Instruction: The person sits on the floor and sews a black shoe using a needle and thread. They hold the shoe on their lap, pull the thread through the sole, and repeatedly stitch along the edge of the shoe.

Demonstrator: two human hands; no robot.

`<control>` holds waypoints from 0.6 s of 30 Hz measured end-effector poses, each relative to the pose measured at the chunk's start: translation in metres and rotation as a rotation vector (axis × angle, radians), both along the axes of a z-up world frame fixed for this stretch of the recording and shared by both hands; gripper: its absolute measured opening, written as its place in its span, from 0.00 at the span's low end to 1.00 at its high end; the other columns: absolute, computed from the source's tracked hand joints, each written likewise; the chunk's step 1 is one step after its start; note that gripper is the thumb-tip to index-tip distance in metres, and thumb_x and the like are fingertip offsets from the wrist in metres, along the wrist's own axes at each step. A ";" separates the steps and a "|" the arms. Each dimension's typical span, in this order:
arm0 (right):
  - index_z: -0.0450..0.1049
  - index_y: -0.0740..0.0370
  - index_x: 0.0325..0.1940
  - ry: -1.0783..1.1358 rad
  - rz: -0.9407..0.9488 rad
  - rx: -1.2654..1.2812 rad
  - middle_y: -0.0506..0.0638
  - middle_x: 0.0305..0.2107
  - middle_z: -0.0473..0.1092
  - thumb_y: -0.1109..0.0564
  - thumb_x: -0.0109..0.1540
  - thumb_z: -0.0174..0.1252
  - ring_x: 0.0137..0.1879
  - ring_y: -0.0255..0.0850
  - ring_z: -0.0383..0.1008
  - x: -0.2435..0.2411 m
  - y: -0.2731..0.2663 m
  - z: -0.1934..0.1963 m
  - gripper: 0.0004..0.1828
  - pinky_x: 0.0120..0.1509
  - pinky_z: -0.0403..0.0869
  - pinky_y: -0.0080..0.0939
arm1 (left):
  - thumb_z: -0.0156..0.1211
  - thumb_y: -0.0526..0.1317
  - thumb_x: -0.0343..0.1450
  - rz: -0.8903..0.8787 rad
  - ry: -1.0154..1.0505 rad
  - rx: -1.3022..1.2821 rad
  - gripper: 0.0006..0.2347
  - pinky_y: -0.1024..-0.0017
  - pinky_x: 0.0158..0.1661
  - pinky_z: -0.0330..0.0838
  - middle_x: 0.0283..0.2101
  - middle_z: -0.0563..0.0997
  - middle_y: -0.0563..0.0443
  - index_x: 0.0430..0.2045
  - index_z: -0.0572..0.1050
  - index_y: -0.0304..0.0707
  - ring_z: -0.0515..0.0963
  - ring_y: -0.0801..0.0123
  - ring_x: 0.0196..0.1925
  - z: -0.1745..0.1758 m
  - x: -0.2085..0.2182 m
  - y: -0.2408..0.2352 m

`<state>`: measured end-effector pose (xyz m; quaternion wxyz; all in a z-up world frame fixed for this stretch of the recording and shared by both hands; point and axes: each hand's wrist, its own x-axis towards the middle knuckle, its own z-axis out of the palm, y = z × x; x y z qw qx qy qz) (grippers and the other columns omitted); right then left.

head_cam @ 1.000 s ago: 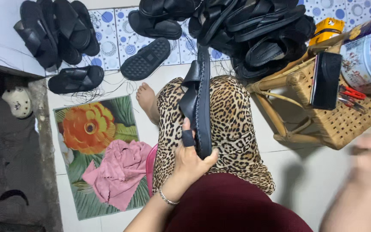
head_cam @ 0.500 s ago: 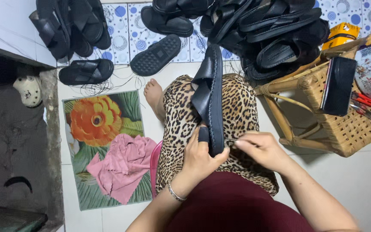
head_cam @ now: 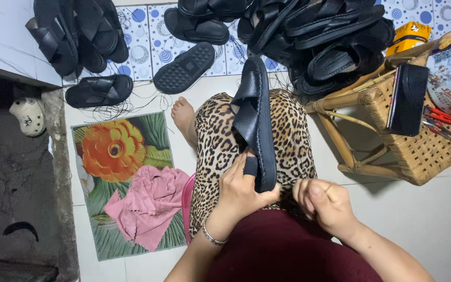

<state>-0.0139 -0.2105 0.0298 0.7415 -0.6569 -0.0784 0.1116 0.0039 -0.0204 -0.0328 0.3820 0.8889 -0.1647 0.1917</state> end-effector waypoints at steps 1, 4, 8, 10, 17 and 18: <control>0.59 0.57 0.19 -0.035 0.010 -0.022 0.50 0.10 0.58 0.46 0.72 0.41 0.22 0.43 0.60 -0.001 -0.001 0.003 0.27 0.31 0.62 0.41 | 0.74 0.49 0.58 0.000 -0.024 0.010 0.30 0.57 0.48 0.80 0.43 0.81 0.28 0.43 0.72 0.17 0.84 0.43 0.45 0.004 0.001 0.001; 0.59 0.57 0.19 -0.075 0.005 -0.045 0.49 0.11 0.57 0.48 0.72 0.41 0.22 0.43 0.60 -0.004 -0.002 0.003 0.27 0.31 0.63 0.41 | 0.74 0.49 0.58 0.001 -0.048 0.029 0.29 0.58 0.44 0.81 0.42 0.81 0.29 0.41 0.73 0.17 0.84 0.45 0.42 0.008 0.003 0.003; 0.62 0.59 0.18 -0.013 -0.014 -0.031 0.51 0.11 0.60 0.48 0.72 0.41 0.26 0.45 0.66 -0.001 -0.010 -0.002 0.28 0.35 0.68 0.43 | 0.76 0.46 0.58 -0.008 -0.061 -0.019 0.27 0.55 0.53 0.79 0.45 0.80 0.25 0.37 0.74 0.15 0.83 0.39 0.47 0.002 0.003 0.001; 0.67 0.60 0.21 -0.031 -0.079 -0.129 0.52 0.18 0.69 0.51 0.72 0.44 0.22 0.39 0.66 0.003 -0.018 -0.005 0.25 0.27 0.67 0.36 | 0.74 0.51 0.59 0.017 -0.053 -0.034 0.30 0.55 0.49 0.79 0.44 0.80 0.25 0.42 0.75 0.17 0.83 0.39 0.46 -0.011 0.001 -0.001; 0.66 0.67 0.66 -0.185 -0.268 -0.592 0.64 0.61 0.70 0.64 0.59 0.65 0.55 0.49 0.78 0.017 -0.033 -0.034 0.30 0.44 0.75 0.39 | 0.71 0.48 0.66 -0.070 0.012 -0.030 0.30 0.51 0.52 0.76 0.52 0.78 0.23 0.56 0.72 0.20 0.80 0.35 0.55 -0.023 -0.003 -0.007; 0.66 0.67 0.66 -0.184 -0.276 -0.590 0.64 0.61 0.70 0.64 0.59 0.65 0.55 0.49 0.78 0.019 -0.020 -0.038 0.30 0.44 0.75 0.39 | 0.71 0.48 0.66 -0.078 0.010 -0.028 0.30 0.51 0.52 0.76 0.52 0.78 0.23 0.56 0.72 0.20 0.80 0.35 0.55 -0.028 -0.007 -0.004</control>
